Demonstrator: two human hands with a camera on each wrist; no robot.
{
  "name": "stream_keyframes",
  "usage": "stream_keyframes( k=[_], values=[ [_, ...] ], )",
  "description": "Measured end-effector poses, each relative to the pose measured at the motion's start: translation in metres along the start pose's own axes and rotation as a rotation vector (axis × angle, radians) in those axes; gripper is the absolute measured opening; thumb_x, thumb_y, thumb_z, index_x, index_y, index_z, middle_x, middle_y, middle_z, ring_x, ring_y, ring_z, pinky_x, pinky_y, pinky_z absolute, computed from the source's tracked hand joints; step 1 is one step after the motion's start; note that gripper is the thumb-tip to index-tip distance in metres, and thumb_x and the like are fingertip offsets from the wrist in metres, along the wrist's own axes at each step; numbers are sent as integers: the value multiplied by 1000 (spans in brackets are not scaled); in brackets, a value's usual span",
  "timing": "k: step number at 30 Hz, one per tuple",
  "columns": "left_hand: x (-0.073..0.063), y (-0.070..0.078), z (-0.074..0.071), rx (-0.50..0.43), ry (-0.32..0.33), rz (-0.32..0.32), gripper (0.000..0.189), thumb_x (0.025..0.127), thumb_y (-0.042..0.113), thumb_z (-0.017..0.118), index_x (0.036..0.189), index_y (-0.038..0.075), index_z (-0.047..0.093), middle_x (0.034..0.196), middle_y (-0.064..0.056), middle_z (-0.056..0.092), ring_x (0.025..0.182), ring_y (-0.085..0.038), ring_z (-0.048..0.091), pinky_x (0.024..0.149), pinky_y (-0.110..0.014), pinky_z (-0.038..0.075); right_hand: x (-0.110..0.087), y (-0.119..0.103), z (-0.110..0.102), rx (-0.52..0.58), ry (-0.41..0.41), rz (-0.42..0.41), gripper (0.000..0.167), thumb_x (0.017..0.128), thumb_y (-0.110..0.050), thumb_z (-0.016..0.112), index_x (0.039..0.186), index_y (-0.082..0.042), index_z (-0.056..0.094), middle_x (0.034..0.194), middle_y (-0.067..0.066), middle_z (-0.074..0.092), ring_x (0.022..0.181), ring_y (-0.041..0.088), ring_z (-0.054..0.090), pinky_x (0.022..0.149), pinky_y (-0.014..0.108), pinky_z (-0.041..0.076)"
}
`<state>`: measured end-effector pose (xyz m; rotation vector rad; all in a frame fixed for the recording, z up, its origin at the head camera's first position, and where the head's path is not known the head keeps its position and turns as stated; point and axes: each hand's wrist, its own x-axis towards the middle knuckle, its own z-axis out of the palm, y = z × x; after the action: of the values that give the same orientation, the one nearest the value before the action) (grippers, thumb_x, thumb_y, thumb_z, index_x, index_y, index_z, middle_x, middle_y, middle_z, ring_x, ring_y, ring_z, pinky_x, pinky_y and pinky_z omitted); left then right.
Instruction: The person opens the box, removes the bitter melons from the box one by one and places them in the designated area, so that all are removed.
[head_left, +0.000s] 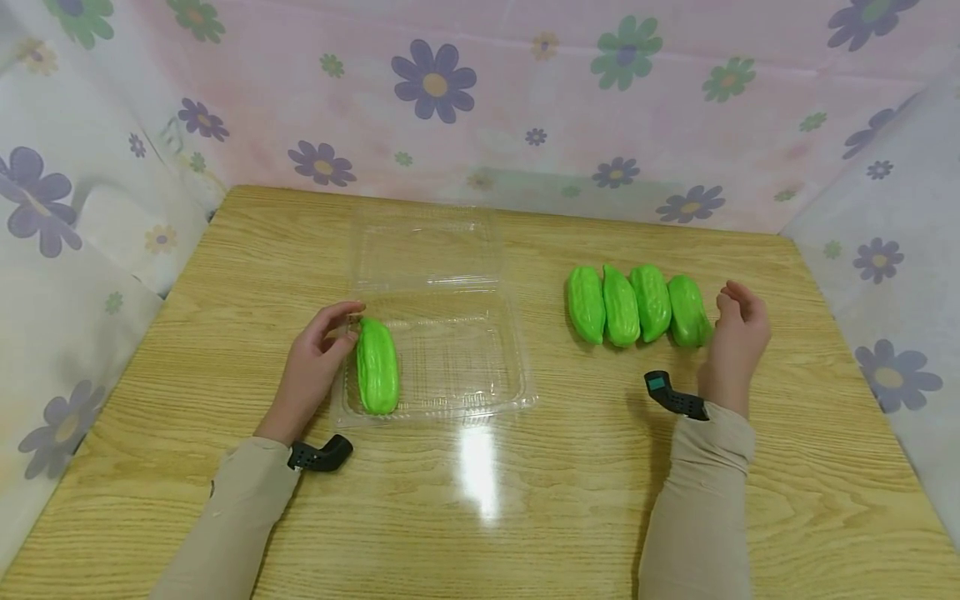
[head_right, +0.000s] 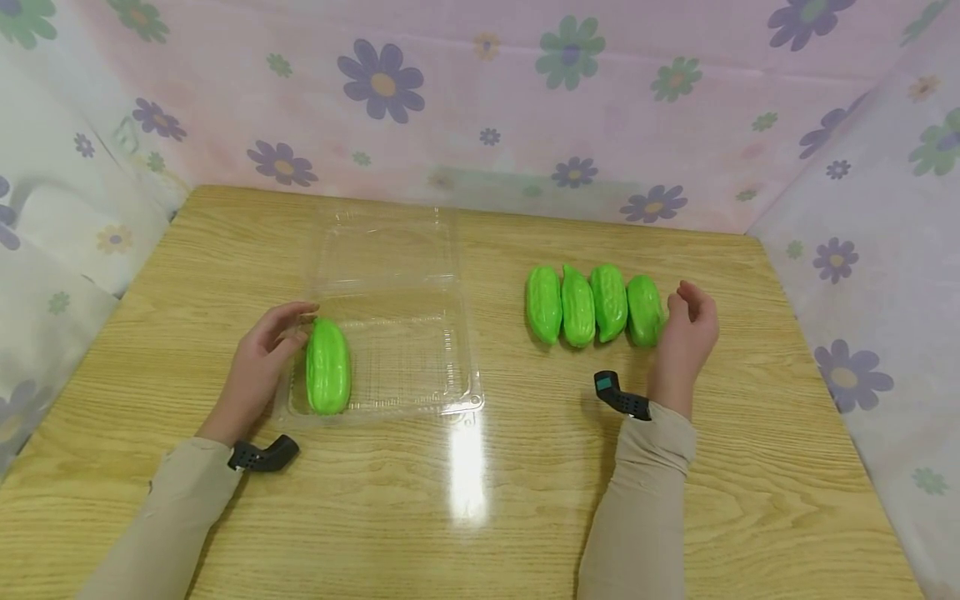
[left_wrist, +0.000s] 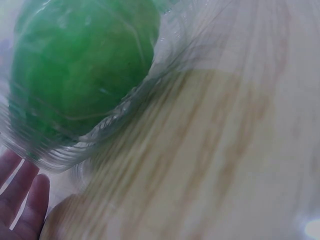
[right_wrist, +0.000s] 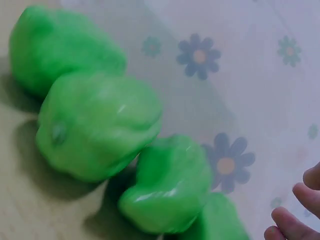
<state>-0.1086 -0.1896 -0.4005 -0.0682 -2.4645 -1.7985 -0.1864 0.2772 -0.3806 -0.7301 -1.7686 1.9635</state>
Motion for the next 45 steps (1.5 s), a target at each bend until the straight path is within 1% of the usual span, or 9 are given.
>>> stream_keyframes(
  k=[5,8,10,14,17,24,32,39,45],
  values=[
    [0,0,0,4,-4,4,34,90,6,48,125,6,49,125,-7,48,114,-22,43,87,-28,38,-6,-10,1,174,-78,-26,28,87,-12,57,113,-4,54,110,8,53,96,17,53,83,26,41],
    [1,-1,0,8,-7,8,35,91,7,47,126,7,48,126,-8,48,114,-23,43,87,-27,38,-11,-15,4,206,-175,-42,29,86,-13,59,113,-3,54,107,13,56,94,23,57,84,31,44],
    [1,-2,0,11,-9,7,35,92,9,47,126,8,48,126,-7,48,114,-23,43,86,-26,38,-14,-18,7,170,-262,-46,31,86,-14,59,115,-3,54,107,14,57,95,25,57,83,31,45],
    [0,0,0,6,-8,-9,34,91,9,48,126,9,49,126,-5,48,114,-20,43,87,-27,38,-22,-22,13,31,-456,-54,35,89,-20,56,120,-5,51,111,12,56,101,26,53,83,28,44],
    [0,1,0,3,-5,-12,34,91,9,48,125,8,49,126,-6,48,114,-20,43,88,-28,38,-28,-25,18,-22,-538,-70,36,89,-22,55,121,-6,51,111,12,56,103,27,52,84,28,44],
    [0,1,-2,1,-6,2,34,90,6,48,125,6,48,125,-9,48,114,-21,44,89,-33,38,-40,-28,33,-41,-614,-95,36,89,-22,56,121,-5,52,109,13,56,101,29,52,83,27,45],
    [-1,-2,-2,-3,-12,-6,34,91,7,48,125,8,48,126,-7,48,113,-22,44,85,-23,40,-58,-31,51,-84,-737,-131,37,90,-24,53,122,-5,50,112,16,54,104,35,48,86,31,44],
    [-1,-1,-1,9,-5,-12,34,91,7,48,125,8,49,125,-6,49,113,-21,45,87,-29,39,-75,-31,71,-176,-815,-136,38,89,-29,53,123,-10,51,113,15,53,104,29,51,89,37,41],
    [-1,0,-1,6,-7,-8,34,91,7,48,125,7,48,125,-7,48,112,-22,45,84,-23,40,-88,-28,86,-210,-876,-145,38,90,-29,52,124,-12,50,113,15,54,101,27,53,89,41,41]
  ],
)
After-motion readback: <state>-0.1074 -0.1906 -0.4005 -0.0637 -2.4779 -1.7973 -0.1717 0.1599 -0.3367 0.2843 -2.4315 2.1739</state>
